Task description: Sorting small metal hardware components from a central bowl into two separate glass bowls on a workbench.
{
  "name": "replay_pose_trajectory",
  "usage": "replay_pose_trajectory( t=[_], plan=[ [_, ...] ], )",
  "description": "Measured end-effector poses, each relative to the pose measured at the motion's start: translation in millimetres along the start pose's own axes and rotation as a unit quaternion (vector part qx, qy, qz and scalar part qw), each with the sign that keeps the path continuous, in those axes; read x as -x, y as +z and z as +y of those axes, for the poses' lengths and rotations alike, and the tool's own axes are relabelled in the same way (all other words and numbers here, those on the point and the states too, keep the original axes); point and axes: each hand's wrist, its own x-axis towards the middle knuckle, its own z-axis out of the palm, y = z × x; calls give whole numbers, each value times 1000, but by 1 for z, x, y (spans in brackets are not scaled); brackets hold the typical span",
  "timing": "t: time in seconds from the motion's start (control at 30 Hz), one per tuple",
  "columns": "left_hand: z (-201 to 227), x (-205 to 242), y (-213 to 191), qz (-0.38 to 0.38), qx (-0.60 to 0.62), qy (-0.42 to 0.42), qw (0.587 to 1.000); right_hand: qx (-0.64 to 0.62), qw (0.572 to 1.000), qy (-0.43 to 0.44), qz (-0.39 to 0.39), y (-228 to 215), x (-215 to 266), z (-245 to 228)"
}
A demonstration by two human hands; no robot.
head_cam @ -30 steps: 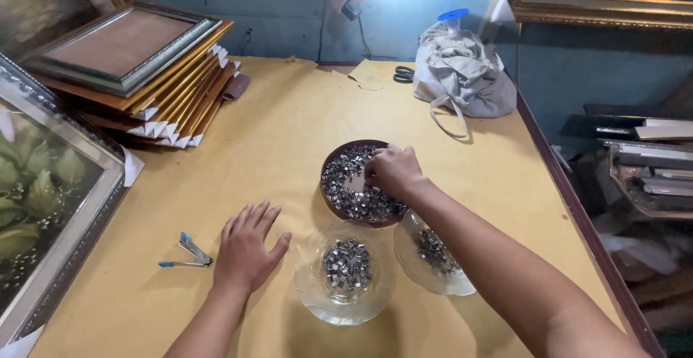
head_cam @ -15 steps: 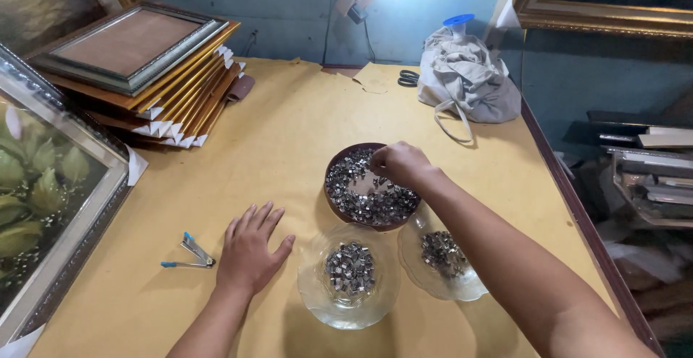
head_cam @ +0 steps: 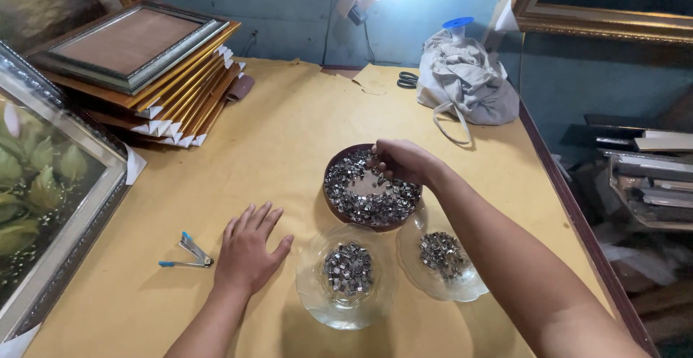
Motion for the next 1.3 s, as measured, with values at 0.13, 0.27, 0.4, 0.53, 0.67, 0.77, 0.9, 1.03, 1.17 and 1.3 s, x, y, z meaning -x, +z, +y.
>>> replay_pose_trajectory(
  t=[0.13,0.27,0.4,0.53,0.67,0.77,0.9,1.03,1.17,1.3],
  plan=[
    [2,0,-2,-1,-2,-1,1000,-25,1000,14,-3,0,5,-1],
    [2,1,-3,-2,-4,2,1000,428,899,-51,75,4,-3,3],
    [1,1,-2,5,-1,2,1000,585,805,-42,90,18,-2,5],
    [2,1,-3,-6,-1,1,1000,605,788,-52,102,22,-1,7],
    [3,0,-4,-11,3,-4,1000,600,792,-60,95,17,-5,11],
    [3,0,-4,-9,3,-5,1000,532,839,-59,99,14,16,-4],
    [2,0,-4,-15,0,-6,1000,483,861,-90,130,-6,59,-24],
    [3,0,-5,-11,-4,5,1000,420,888,-100,160,-21,117,-22],
    [6,1,-7,-17,-11,0,1000,448,880,-115,112,-39,146,0],
    [2,1,-1,0,-21,1,1000,488,860,-61,134,-37,168,3]
  ],
)
